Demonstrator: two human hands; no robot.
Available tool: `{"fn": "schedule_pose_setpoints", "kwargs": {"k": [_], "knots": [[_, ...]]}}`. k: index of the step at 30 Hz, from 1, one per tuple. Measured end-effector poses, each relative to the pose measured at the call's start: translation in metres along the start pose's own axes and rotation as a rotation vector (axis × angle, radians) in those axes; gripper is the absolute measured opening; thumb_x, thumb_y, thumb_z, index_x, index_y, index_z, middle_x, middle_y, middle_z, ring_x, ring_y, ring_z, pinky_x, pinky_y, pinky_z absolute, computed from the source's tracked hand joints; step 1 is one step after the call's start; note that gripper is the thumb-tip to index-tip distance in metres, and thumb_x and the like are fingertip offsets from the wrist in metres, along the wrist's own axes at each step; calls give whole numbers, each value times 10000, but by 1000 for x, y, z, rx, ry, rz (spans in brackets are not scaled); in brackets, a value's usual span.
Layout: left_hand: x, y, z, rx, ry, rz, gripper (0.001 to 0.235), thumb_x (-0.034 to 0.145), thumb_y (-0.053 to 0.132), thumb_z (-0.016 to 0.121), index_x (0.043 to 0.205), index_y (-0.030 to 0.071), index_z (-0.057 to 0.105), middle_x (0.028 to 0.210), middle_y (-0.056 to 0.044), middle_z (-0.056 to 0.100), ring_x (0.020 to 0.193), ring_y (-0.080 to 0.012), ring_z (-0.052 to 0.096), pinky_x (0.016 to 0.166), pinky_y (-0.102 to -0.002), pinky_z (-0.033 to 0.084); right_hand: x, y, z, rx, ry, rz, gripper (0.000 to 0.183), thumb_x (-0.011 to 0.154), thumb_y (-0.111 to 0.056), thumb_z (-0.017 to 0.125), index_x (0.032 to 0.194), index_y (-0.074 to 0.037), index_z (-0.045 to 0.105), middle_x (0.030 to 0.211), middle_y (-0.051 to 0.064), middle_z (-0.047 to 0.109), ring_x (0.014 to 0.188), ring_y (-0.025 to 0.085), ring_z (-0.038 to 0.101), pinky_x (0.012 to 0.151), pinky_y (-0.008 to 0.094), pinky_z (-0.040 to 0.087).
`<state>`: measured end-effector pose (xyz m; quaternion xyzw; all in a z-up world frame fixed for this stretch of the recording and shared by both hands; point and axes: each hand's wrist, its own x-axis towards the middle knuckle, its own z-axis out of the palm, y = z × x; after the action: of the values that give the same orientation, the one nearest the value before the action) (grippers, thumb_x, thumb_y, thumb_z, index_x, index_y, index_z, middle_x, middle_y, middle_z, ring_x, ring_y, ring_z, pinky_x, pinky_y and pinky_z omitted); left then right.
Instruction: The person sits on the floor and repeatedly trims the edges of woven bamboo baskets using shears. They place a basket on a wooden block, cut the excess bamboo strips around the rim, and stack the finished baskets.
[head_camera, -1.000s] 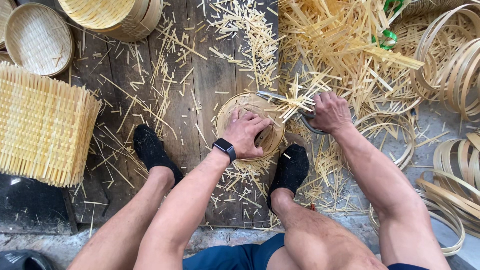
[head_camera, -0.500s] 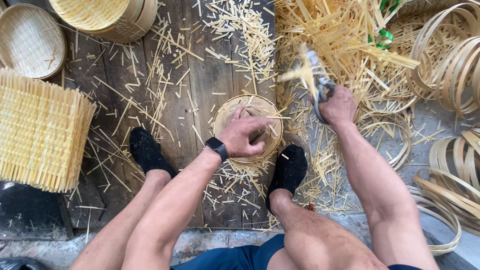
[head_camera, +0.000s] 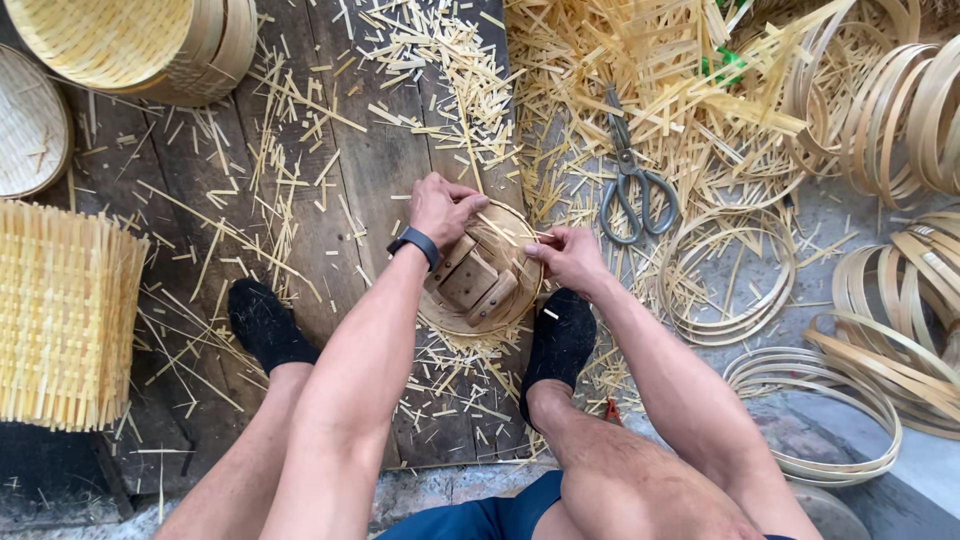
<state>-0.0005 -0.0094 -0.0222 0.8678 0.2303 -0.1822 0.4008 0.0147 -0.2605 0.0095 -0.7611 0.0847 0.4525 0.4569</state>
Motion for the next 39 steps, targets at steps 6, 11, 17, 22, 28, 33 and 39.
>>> {"fn": "schedule_pose_setpoints", "kwargs": {"k": [6,11,17,22,28,33,39], "knots": [[-4,-4,12,15,148,72,302,764,448,849,919,188,859,916,-98,563,970,-298,491,920,-435,421,2,-4,2,-24,68,75,255,854,-212,817,984,1,767,726,101,736,538,136,651,495,292,549],[-24,-15,-2,-272,231,-103,361,938,493,679,1146,202,730,936,-53,591,883,-271,603,779,-408,515,-25,-4,3,-169,62,16,414,884,-249,805,1195,-14,665,924,107,748,670,125,701,596,236,574],[-96,-94,-20,-443,132,-386,394,835,234,831,1168,51,729,1079,-142,778,937,-183,737,863,-309,572,-21,21,1,102,-36,80,279,891,-126,763,1112,43,744,927,124,775,717,158,721,640,271,611],[-97,-109,-17,-631,131,-489,433,730,124,904,1120,4,759,1026,-108,793,903,-135,729,818,-253,564,-9,23,0,116,-69,89,248,893,-115,763,1087,39,752,906,125,769,709,165,732,634,278,623],[-99,-78,-31,-560,217,-577,383,757,177,876,1094,18,788,1032,-133,797,900,-182,724,828,-306,577,-32,4,0,245,-15,50,248,908,-145,738,1089,25,747,918,158,771,686,209,734,606,316,636],[-150,-62,-12,-1538,133,-688,384,955,262,658,1274,49,641,1157,-99,769,1001,-210,754,892,-355,575,-51,-3,4,620,-210,73,262,894,-163,712,1066,34,723,959,164,780,793,226,790,698,345,689],[-177,-69,51,-1480,134,-668,295,1001,188,645,1202,-23,599,1072,-127,738,915,-261,752,791,-412,649,-37,22,37,332,-55,106,252,930,-153,707,1011,84,731,882,192,755,726,273,757,620,372,651]]}}
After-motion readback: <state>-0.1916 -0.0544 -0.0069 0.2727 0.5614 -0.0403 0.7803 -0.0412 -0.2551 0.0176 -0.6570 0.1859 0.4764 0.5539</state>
